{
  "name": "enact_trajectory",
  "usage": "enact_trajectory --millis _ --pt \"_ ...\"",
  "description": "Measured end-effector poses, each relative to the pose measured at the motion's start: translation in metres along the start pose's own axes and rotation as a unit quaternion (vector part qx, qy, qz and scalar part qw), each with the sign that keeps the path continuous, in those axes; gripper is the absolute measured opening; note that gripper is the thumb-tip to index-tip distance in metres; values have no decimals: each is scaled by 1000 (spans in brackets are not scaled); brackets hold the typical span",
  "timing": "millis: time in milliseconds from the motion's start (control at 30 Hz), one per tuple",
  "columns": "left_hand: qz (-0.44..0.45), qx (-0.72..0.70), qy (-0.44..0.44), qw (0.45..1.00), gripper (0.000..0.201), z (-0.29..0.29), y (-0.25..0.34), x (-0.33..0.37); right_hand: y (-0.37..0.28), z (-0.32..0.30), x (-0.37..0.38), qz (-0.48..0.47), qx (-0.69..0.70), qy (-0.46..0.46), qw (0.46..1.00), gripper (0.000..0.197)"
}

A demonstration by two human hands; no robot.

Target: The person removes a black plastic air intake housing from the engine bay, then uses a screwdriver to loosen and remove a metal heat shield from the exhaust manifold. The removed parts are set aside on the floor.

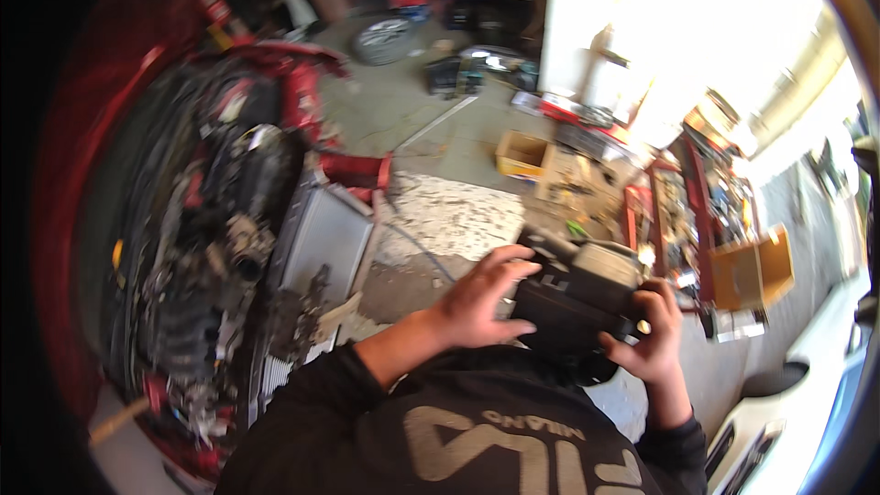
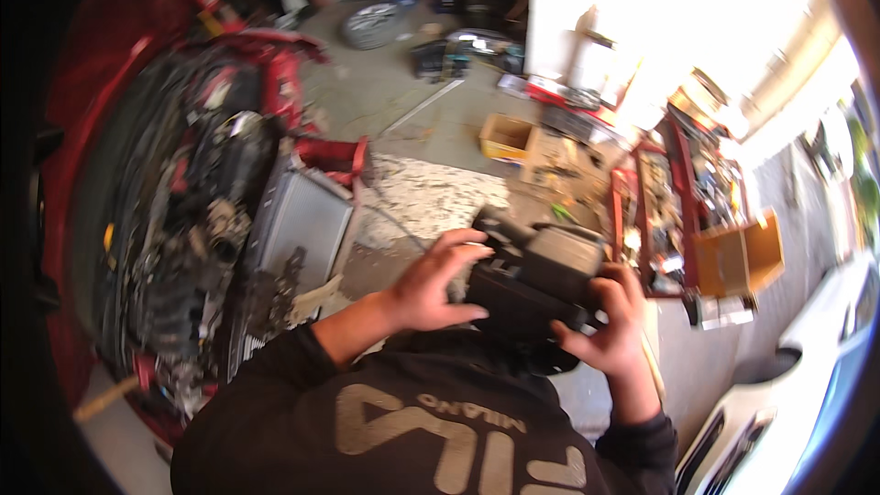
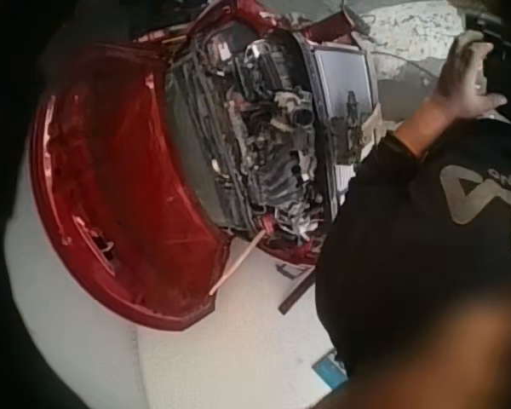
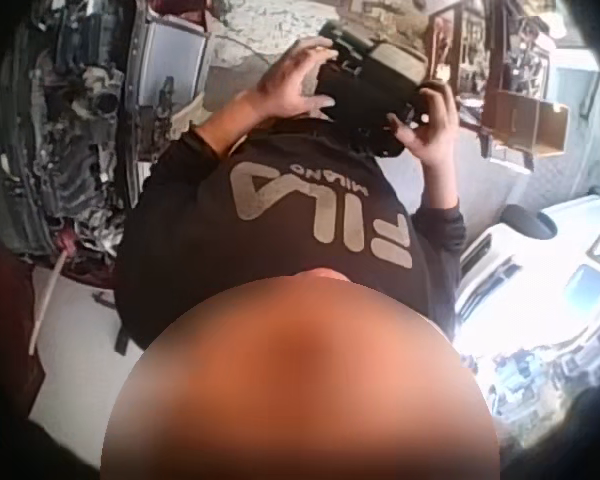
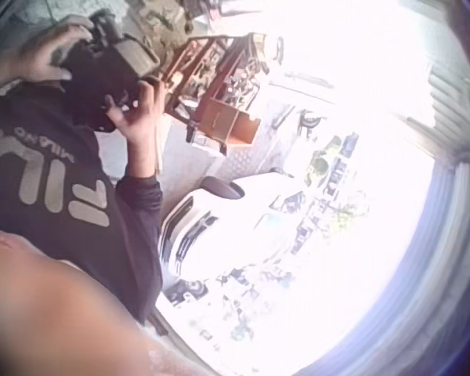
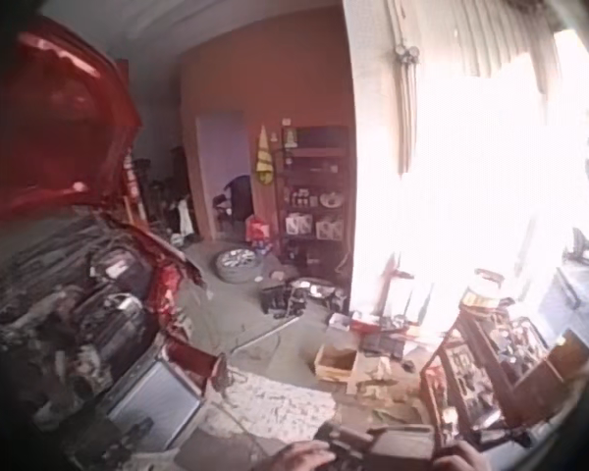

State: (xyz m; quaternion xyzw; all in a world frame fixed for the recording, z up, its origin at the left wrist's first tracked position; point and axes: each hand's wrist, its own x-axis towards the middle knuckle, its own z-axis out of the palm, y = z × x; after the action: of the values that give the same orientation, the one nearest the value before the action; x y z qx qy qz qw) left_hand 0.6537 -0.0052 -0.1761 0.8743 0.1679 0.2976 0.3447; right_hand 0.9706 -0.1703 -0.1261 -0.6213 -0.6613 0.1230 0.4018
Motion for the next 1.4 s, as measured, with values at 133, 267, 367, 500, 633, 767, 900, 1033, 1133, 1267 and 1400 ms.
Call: enact_trajectory --millis 133,267,367,500,633,767,900,1033,1133,1267,1400 --pt "-2 -22 110 994 101 -5 -30 11 9 13 43 11 8 14 1000 69" --pt "-29 -129 109 985 111 -28 -65 37 15 18 110 -38 -12 32 999 80" --pt "-6 -142 119 983 123 -58 -94 52 11 38 167 -54 7 21 998 81" --pt "-8 -122 142 982 135 -115 -130 52 4 77 250 -92 24 -15 995 83" --pt "-67 -67 171 981 148 -163 -147 37 -6 126 320 -117 100 -57 986 83" --pt "-116 2 233 965 156 -202 -154 19 -20 176 395 -152 193 -130 960 76" --pt "-183 67 309 931 154 -227 -157 7 -40 221 479 -250 215 -197 923 72" --pt "-211 139 410 876 148 -243 -152 9 -67 271 567 -416 236 -229 848 72" --pt "-230 214 480 819 142 -251 -142 23 -97 305 627 -526 283 -246 764 72" --pt "-232 331 547 733 133 -258 -128 47 -147 336 685 -585 339 -320 664 74" --pt "-278 401 592 641 130 -253 -109 54 -199 375 713 -608 363 -405 578 71"
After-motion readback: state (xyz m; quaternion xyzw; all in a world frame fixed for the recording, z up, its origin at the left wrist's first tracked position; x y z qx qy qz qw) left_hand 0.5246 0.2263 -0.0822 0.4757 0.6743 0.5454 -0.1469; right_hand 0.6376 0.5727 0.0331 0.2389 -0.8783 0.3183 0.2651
